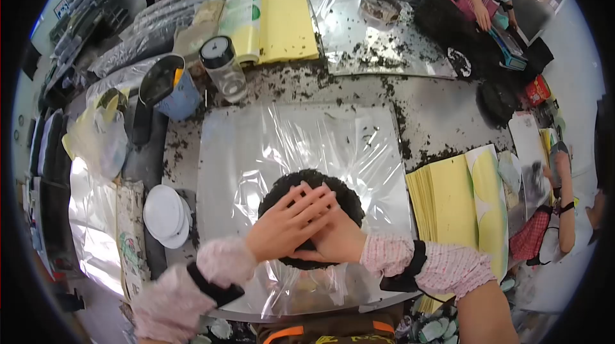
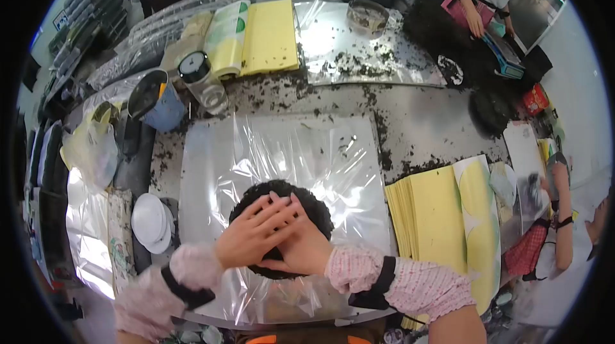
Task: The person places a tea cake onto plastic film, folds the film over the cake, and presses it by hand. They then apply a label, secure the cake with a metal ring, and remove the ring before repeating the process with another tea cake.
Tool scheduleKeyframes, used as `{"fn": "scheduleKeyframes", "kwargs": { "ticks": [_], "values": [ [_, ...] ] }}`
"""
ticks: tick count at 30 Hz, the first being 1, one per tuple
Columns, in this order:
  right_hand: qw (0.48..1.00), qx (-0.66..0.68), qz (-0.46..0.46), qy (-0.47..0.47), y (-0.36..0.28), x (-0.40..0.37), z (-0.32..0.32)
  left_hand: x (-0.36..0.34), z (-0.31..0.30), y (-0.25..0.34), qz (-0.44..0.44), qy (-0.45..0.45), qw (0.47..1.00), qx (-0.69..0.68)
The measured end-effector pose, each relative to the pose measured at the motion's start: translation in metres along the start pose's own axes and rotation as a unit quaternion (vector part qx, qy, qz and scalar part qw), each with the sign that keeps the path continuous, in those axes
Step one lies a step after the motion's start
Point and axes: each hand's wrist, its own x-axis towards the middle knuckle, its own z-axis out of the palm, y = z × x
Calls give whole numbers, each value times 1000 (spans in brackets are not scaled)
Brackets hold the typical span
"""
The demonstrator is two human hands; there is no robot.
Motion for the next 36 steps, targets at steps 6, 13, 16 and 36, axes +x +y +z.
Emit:
{"fn": "scheduleKeyframes", "kwargs": {
  "ticks": [6,13,16,36],
  "values": [
    [996,-29,62,-50,3,-2,23,16,30,-11,51,-82,995,14],
    [993,-43,38,-103,11,2,54,14,39,-17,36,-53,986,-156],
    [992,-96,32,-79,6,2,26,1,30,-19,12,95,995,-33],
    [993,-38,-15,109,24,-24,48,-23,42,86,-207,105,972,24]
  ]
}}
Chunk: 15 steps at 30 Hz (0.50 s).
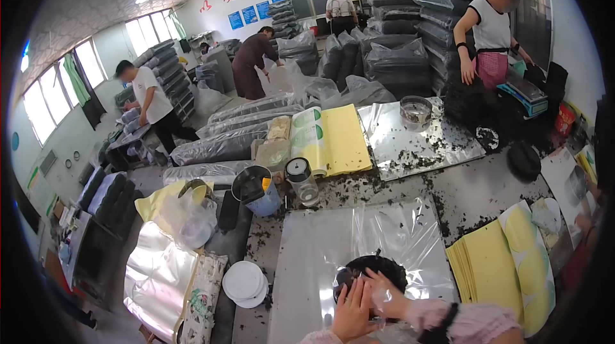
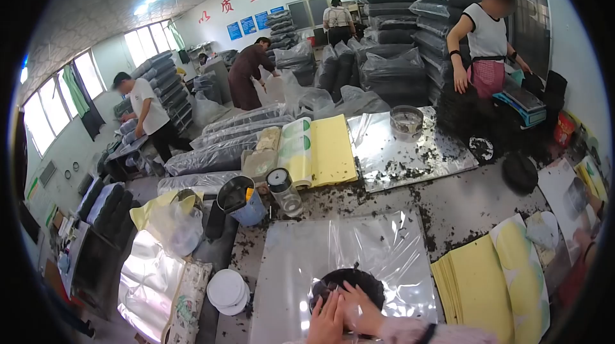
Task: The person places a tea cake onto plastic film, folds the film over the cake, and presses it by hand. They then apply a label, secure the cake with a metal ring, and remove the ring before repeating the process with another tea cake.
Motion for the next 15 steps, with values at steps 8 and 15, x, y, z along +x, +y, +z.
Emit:
{"fn": "scheduleKeyframes", "kwargs": {
  "ticks": [8,15],
  "values": [
    [715,454,530,-44,14,-119,-150,7,-11,4,-17,-62,998,-14],
    [849,355,308,240,-1,-100,-48,11,-1,11,-174,32,974,-140]
  ]
}}
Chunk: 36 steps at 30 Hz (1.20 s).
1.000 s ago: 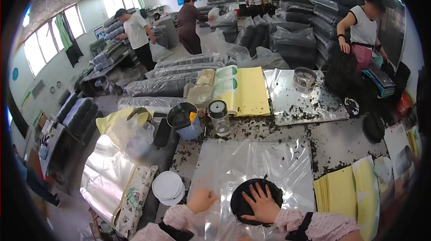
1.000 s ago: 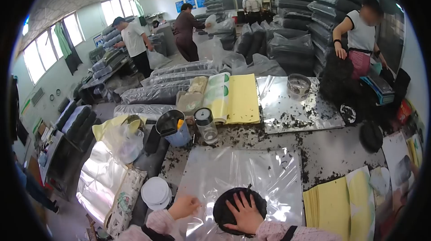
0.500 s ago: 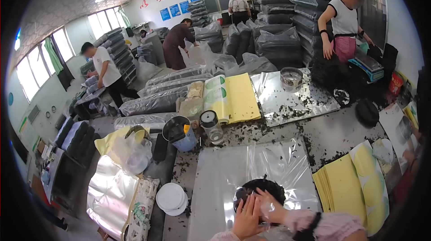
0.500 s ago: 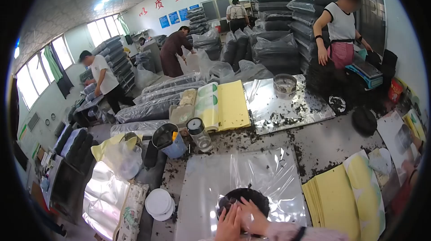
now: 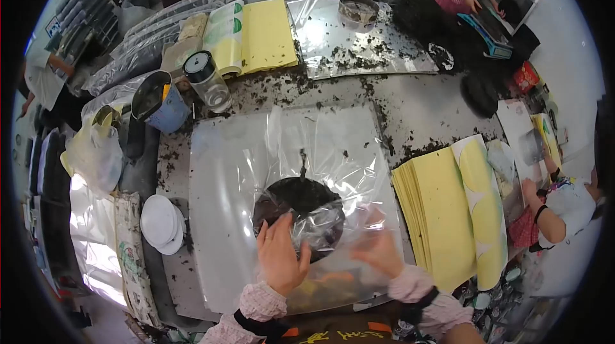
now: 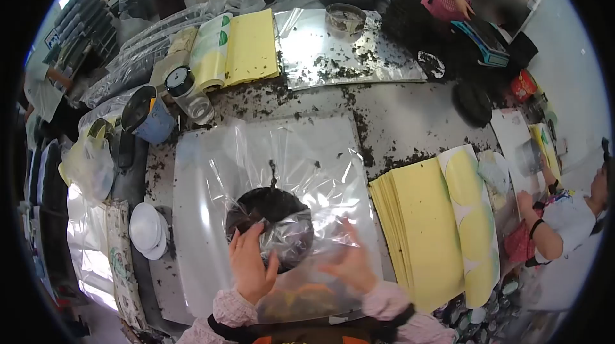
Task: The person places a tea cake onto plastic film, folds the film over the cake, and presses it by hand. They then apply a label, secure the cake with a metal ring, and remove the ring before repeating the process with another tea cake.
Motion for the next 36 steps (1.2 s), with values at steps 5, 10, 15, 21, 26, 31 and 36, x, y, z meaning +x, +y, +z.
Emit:
{"fn": "scheduleKeyframes", "kwargs": {
  "ticks": [5,10,15,21,26,31,36],
  "values": [
    [968,-189,-164,35,-50,47,101,-9,4,-4,-18,64,997,-32],
    [910,-328,-246,-62,-49,45,105,29,-23,-34,-19,149,956,-251],
    [968,63,-95,-222,-51,57,48,27,-10,-16,122,18,992,9],
    [987,72,-146,-15,-75,101,103,28,-9,-7,-55,39,981,-182],
    [967,-99,-190,-139,-67,37,93,20,-1,-23,73,117,990,-13],
    [920,-307,-104,-220,-75,49,81,37,-19,-12,106,-52,993,-20],
    [968,-173,-99,-151,-64,26,69,20,-14,-7,120,-118,981,99]
  ]
}}
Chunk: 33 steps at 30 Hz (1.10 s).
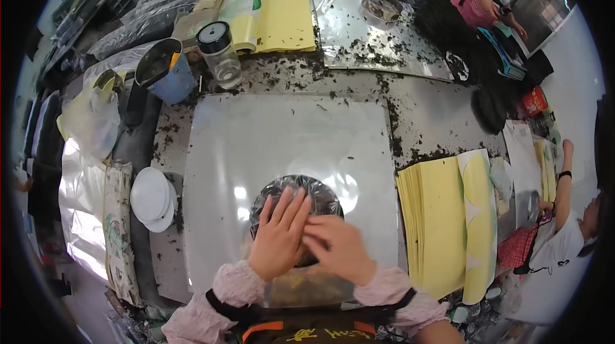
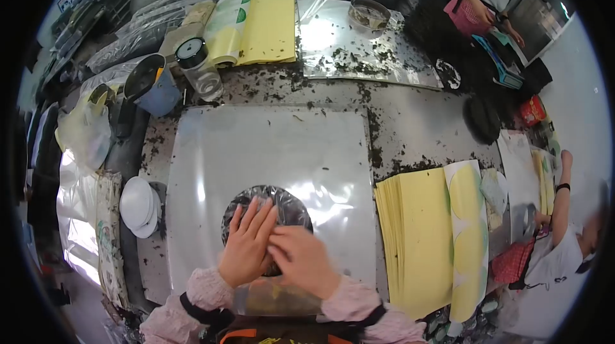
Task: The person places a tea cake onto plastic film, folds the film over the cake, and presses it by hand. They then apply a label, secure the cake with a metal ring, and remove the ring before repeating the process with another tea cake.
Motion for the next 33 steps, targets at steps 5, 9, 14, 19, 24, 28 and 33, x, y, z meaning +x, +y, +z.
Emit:
{"fn": "scheduleKeyframes", "kwargs": {
  "ticks": [5,9,14,19,24,28,33],
  "values": [
    [982,-16,89,168,21,-1,5,2,3,9,-5,-5,999,46],
    [967,139,132,170,38,-11,14,1,9,10,-8,-18,998,64],
    [912,-201,117,337,107,-83,-147,2,7,10,-8,-33,997,69],
    [620,-575,476,240,258,-280,-331,9,6,6,22,-45,996,69],
    [806,-431,387,122,111,-213,-167,13,7,5,23,-34,997,66],
    [855,-316,309,273,98,-248,-122,15,3,10,9,-54,996,70],
    [677,-599,261,338,130,-394,-189,14,11,4,29,-34,993,112]
  ]
}}
